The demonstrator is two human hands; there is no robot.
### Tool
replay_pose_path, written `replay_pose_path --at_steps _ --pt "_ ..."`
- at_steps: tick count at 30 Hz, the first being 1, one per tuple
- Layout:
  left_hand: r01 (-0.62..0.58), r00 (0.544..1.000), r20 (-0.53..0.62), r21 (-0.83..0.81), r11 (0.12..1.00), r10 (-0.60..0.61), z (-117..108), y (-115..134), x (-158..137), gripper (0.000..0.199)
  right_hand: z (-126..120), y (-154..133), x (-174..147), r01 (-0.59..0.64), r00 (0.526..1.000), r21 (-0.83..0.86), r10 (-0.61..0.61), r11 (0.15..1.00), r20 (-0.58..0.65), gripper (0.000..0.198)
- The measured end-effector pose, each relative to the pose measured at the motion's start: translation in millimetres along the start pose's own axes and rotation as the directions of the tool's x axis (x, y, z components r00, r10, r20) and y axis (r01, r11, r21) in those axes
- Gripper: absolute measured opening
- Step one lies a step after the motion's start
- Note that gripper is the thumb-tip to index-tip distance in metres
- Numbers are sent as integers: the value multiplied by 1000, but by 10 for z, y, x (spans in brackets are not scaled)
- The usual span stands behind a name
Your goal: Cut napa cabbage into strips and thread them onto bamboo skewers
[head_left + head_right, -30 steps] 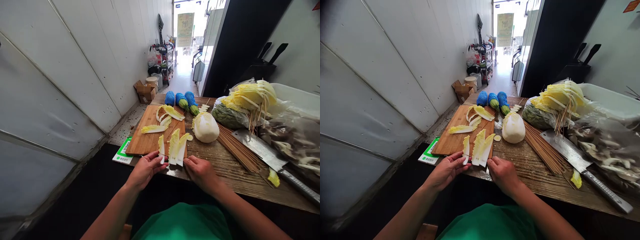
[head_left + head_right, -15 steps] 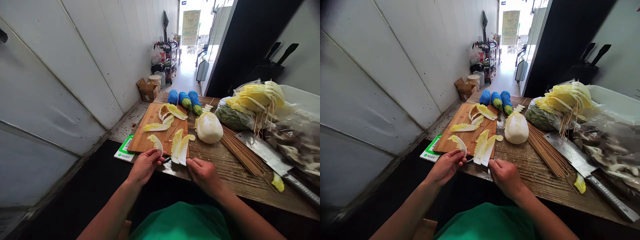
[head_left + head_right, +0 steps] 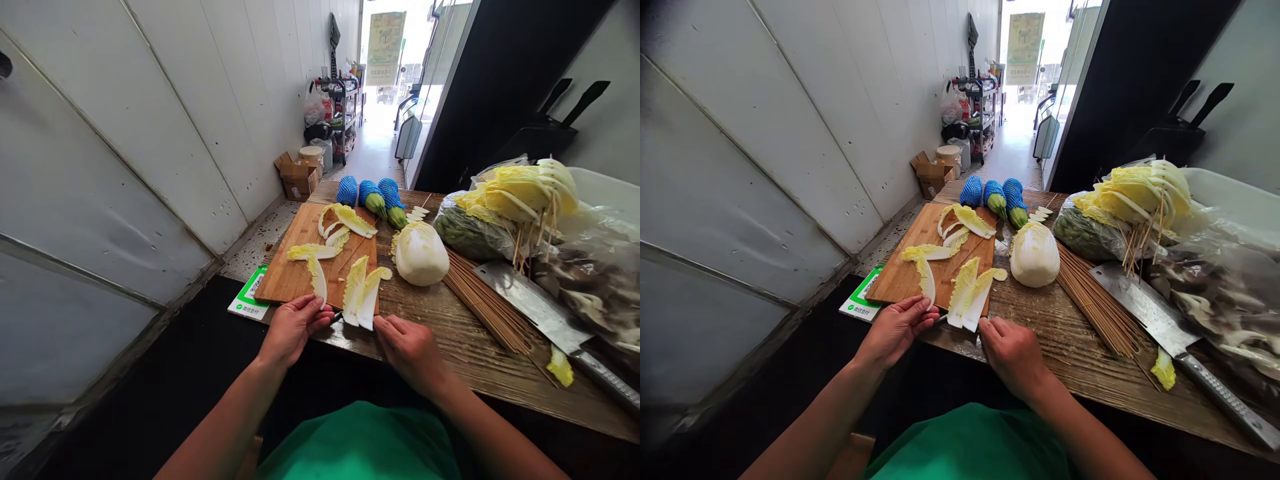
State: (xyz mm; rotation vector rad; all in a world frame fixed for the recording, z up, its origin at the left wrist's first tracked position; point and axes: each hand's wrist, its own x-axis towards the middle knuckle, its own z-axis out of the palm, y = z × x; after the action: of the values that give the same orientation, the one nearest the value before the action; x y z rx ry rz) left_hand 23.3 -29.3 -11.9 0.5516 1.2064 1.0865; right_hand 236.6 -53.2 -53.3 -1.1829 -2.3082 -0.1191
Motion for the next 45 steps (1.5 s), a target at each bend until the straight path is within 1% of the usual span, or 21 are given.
replay_pose_path --at_steps 4,10,17,21,26,31,37,42,45 --pt "3 1000 16 1 1000 -3 -12 14 -8 8 19 6 -11 -5 1000 5 5 1000 3 21" --pt "-18 1000 14 9 1000 18 -9 26 -46 21 38 22 -19 6 999 -10 -6 1000 -36 20" --pt "-50 994 104 46 998 45 -30 10 -38 14 31 15 -9 12 999 0 -12 1000 -40 20" --pt "-52 995 94 60 997 46 -40 -11 -31 16 20 8 -2 13 999 -3 -13 1000 -40 21" --pt "-44 994 105 72 996 36 -32 -8 -28 14 16 10 0 25 999 -2 -25 1000 -41 20" --pt "-23 996 88 19 1000 21 -12 1 -46 15 24 16 -13 29 999 -8 -29 1000 -24 19" --pt "2 994 114 9 1000 -3 6 24 -84 13 28 12 -18 37 998 -27 -38 999 -43 18" --pt "51 994 96 -36 998 -47 24 35 -78 7 20 10 -11 51 996 -32 -53 998 -68 18" --pt "66 996 64 -65 996 -62 45 41 -72 4 18 12 -12 55 996 -37 -57 998 -66 17"
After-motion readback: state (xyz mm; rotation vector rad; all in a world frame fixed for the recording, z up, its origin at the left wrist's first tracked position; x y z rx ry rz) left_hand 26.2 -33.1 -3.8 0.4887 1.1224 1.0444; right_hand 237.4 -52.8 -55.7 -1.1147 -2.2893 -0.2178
